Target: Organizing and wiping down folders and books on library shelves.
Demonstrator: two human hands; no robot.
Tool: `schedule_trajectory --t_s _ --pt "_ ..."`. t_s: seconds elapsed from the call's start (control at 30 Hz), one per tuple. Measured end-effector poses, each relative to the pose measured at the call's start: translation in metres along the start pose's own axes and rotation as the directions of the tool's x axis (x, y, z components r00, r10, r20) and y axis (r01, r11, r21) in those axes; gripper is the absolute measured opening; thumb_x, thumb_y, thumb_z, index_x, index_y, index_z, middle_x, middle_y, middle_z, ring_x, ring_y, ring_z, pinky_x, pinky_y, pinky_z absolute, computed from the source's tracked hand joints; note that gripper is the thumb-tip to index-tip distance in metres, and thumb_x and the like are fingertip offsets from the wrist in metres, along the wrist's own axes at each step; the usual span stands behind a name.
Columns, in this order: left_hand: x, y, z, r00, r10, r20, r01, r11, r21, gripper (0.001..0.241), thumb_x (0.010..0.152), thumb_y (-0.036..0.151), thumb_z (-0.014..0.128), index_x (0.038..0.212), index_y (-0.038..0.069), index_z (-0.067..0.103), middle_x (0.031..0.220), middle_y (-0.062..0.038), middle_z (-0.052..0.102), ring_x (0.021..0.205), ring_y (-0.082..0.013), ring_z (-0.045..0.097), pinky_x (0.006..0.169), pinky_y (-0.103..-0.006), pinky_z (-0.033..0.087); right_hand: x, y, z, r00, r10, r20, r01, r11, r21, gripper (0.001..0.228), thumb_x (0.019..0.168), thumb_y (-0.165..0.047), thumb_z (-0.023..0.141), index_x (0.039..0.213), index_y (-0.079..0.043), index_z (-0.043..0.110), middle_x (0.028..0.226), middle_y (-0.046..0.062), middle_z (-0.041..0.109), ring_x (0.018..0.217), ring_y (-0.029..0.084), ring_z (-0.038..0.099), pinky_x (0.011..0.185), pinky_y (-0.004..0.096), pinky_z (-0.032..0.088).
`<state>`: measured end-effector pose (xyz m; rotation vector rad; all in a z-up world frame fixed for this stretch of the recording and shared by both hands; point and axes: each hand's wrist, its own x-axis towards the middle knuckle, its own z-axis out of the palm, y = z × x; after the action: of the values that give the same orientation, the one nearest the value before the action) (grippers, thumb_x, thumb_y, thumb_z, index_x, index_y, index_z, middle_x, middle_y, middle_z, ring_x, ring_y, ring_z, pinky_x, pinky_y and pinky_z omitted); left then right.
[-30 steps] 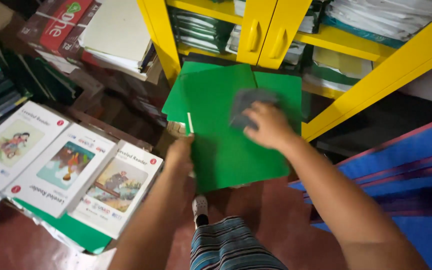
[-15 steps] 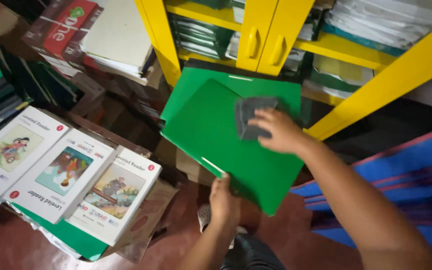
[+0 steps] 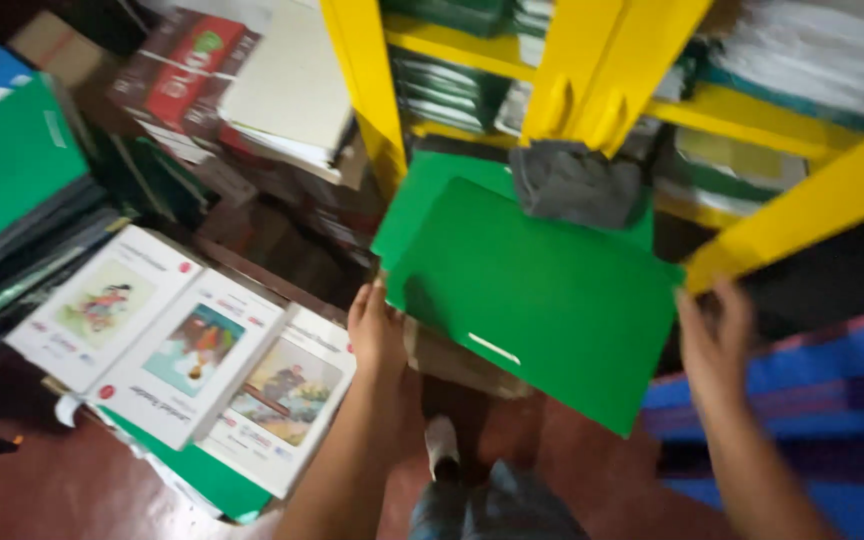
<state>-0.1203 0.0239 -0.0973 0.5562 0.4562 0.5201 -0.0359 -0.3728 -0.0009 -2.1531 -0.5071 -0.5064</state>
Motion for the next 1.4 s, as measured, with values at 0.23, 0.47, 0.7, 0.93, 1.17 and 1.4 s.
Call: schedule_trajectory --t_s 0.23,0.47,0.7,0.93,1.17,1.4 --pt "0.018 0.017 0.000 0.971 -0.106 -0.213 0.191 0.879 0.436 0.020 0.094 0.005 0.063 0.112 0.009 0.070 0.106 -0.005 0.068 0.093 -0.0185 0.059 0.072 -0.0336 0.049 -0.093 0.036 0.026 0.499 0.746 0.441 -0.786 0.176 0.593 0.035 0.106 -0.021 0.052 0.132 0.001 0.060 0.130 0.014 0.063 0.111 0.022 0.055 0.091 0.034 0.040" --pt "-0.098 0.071 0.014 0.922 -0.386 0.009 0.333 0.806 0.490 0.054 0.083 -0.002 0.065 0.137 -0.002 0.068 0.111 -0.018 0.075 0.088 -0.0239 0.068 0.074 -0.0270 0.053 -0.086 0.044 -0.025 0.558 0.664 0.498 -0.829 0.415 0.376 0.046 0.106 -0.001 0.049 0.152 0.002 0.045 0.127 0.026 0.056 0.103 0.037 0.052 0.084 0.047 0.039" --pt "-0.225 0.102 -0.009 0.946 -0.318 0.065 0.271 0.884 0.382 0.071 0.079 -0.015 0.055 0.147 0.006 0.061 0.118 -0.015 0.071 0.095 -0.0222 0.067 0.085 -0.0274 0.054 -0.058 0.006 -0.057 0.537 0.571 0.621 -0.812 0.549 0.197 0.056 0.103 0.014 0.038 0.159 0.005 0.035 0.149 0.029 0.046 0.132 0.042 0.044 0.114 0.057 0.031" --pt "-0.316 0.170 -0.032 0.995 -0.095 -0.042 0.101 0.980 0.169 0.064 0.081 -0.011 0.056 0.144 0.002 0.060 0.128 -0.017 0.069 0.103 -0.0273 0.066 0.089 -0.0330 0.052 -0.029 -0.081 -0.017 0.613 0.304 0.730 -0.659 0.706 0.260 0.058 0.101 0.012 0.039 0.159 0.002 0.036 0.150 0.022 0.047 0.134 0.034 0.043 0.115 0.048 0.030" --pt "-0.389 0.252 -0.020 0.968 0.099 -0.229 -0.040 0.968 0.249 0.063 0.085 -0.008 0.055 0.146 0.007 0.064 0.113 -0.014 0.073 0.087 -0.0188 0.064 0.075 -0.0273 0.052 0.000 -0.182 0.032 0.557 0.186 0.809 -0.600 0.764 0.238 0.051 0.107 0.009 0.038 0.158 0.006 0.037 0.139 0.030 0.050 0.125 0.040 0.048 0.109 0.053 0.035" --pt "-0.418 0.344 -0.045 0.910 0.292 -0.296 -0.213 0.939 0.270 0.059 0.083 -0.009 0.056 0.140 0.001 0.065 0.120 -0.018 0.072 0.092 -0.0220 0.065 0.076 -0.0302 0.051 0.009 -0.332 0.066 0.518 0.089 0.851 -0.587 0.761 0.277 0.048 0.110 0.003 0.040 0.156 -0.004 0.048 0.129 0.029 0.061 0.105 0.041 0.054 0.088 0.051 0.038"
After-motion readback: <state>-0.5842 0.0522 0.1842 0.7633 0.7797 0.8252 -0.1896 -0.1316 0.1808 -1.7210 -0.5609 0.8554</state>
